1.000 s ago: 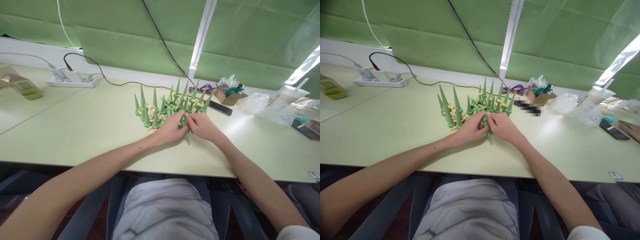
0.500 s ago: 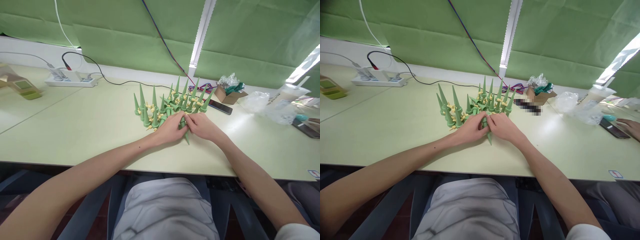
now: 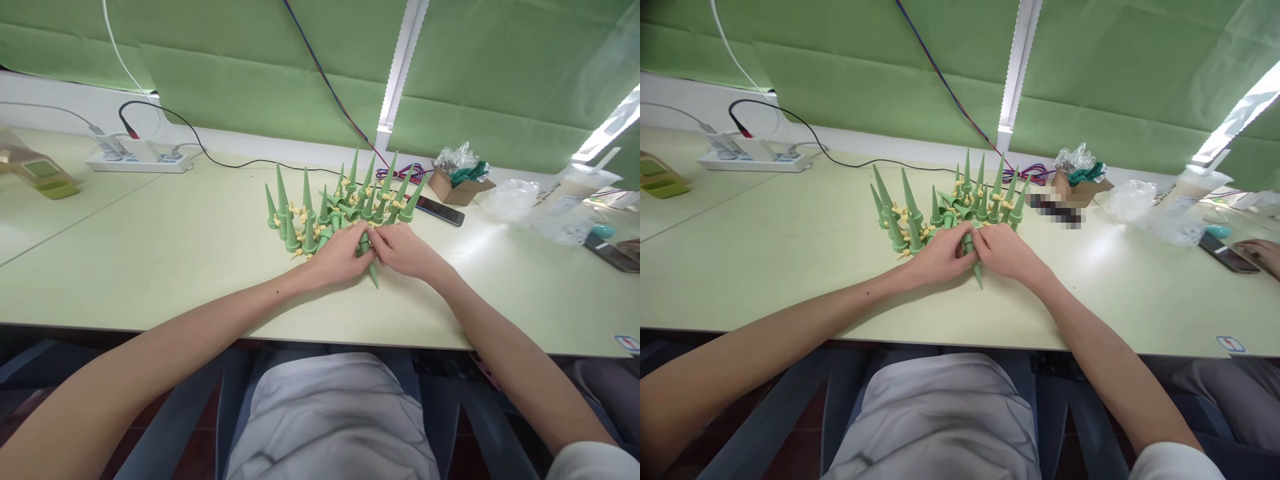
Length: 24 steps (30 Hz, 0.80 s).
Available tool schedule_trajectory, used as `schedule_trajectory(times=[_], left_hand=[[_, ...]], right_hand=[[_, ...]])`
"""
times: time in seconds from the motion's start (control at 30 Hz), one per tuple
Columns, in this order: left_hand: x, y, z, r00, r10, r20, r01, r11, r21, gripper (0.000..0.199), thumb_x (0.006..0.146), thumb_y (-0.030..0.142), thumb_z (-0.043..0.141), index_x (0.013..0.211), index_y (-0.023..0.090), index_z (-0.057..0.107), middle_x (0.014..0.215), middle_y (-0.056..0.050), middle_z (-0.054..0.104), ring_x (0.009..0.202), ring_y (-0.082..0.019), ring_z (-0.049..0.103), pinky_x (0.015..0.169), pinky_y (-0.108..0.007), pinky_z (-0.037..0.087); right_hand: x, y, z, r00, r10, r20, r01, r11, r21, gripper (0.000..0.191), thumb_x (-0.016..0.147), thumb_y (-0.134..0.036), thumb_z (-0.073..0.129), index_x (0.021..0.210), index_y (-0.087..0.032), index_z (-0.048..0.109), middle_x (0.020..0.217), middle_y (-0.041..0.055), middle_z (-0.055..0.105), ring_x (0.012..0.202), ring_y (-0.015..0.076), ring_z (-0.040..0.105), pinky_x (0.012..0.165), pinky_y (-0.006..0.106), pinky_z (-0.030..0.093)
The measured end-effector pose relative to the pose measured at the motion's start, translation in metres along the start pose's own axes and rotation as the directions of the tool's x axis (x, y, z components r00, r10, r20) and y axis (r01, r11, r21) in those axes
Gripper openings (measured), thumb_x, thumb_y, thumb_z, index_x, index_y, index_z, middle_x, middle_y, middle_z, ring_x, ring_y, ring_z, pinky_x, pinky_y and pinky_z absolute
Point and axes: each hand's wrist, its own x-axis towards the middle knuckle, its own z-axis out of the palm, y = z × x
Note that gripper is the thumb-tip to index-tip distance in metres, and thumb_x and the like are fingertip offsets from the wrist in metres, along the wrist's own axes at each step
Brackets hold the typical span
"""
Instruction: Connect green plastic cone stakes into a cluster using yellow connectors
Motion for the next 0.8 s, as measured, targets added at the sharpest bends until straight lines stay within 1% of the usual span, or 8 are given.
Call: schedule_trajectory(times=[0.43,0.6,0.8], left_hand=[[-0.0006,-0.0008,0.0002,1.0,0.004,0.003,-0.004,1.0,0.01,0.021,0.09,0.025,0.055,0.082,0.023,0.036,0.068,0.003,0.05,0.064,-0.015,0.048,0.06,-0.03,0.033],[-0.0001,-0.0016,0.0007,1.0,0.013,0.008,-0.013,1.0,0.005,0.02,0.09,0.025,0.055,0.083,0.023,0.037,0.068,0.002,0.05,0.065,-0.016,0.049,0.061,-0.03,0.033],[0.0,-0.0021,0.001,1.0,0.025,0.01,-0.025,1.0,-0.002,0.02,0.09,0.024,0.055,0.083,0.023,0.036,0.068,0.002,0.051,0.065,-0.016,0.049,0.061,-0.03,0.034]], right_hand=[[-0.0006,-0.0011,-0.001,1.0,0.009,0.01,-0.009,1.0,0.01,0.052,0.104,-0.019,0.038,0.052,-0.023,0.038,0.053,0.0029,0.056,0.05,0.0147,0.043,0.063,0.035,0.028],[-0.0002,-0.0002,-0.0017,1.0,-0.02,0.016,0.02,1.0,0.016,0.051,0.103,-0.017,0.039,0.052,-0.023,0.037,0.053,0.0026,0.056,0.05,0.0146,0.043,0.063,0.035,0.029],[-0.0006,0.0003,-0.0029,0.999,-0.011,0.046,0.01,1.0,0.017,0.049,0.103,-0.015,0.04,0.054,-0.023,0.036,0.055,0.0031,0.057,0.05,0.0148,0.043,0.062,0.035,0.027]])
